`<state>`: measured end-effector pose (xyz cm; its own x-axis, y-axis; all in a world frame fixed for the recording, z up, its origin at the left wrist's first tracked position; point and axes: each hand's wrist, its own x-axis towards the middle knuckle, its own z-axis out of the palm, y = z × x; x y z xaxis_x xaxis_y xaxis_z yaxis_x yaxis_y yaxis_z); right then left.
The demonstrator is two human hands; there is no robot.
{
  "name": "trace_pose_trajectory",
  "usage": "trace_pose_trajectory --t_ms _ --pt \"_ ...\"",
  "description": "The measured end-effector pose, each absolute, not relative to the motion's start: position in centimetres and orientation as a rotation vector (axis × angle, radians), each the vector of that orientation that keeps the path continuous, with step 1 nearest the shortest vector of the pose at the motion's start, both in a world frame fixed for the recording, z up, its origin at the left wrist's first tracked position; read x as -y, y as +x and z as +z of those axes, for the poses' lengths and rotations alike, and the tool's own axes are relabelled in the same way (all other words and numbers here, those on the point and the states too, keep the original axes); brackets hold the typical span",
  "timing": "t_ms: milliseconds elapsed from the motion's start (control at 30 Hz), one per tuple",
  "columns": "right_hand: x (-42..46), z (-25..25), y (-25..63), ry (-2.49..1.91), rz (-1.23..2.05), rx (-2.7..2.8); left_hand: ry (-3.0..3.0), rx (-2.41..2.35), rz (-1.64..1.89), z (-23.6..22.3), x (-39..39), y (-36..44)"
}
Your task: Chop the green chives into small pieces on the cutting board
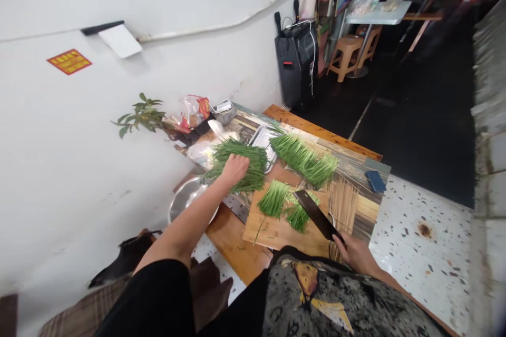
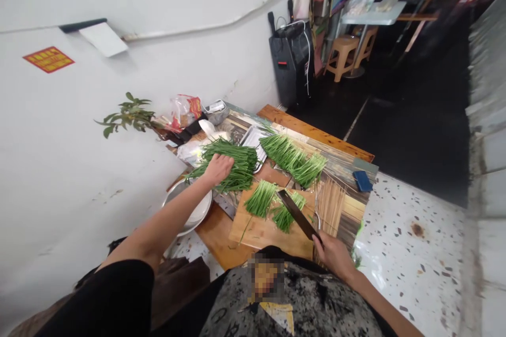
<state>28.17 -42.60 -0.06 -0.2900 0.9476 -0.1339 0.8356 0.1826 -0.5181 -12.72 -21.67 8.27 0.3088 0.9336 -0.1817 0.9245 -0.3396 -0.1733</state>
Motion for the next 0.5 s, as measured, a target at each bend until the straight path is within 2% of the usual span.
trace_pose_trajectory --t_ms 167,333,500 --pt "43.0 -0.8 27.1 -1.797 0.839 2.092 -2.576 1.743 0.415 4.5 14.0 -14.3" --pt "43.3 -0.8 27.2 -1.939 0.841 1.982 -2.622 1.874 0.545 -0.9 11.7 -15.6" --pt "43.5 -0.2 27.5 -1.993 0.701 1.949 -2.627 1.961 0.545 -0.9 11.9 -16.0"
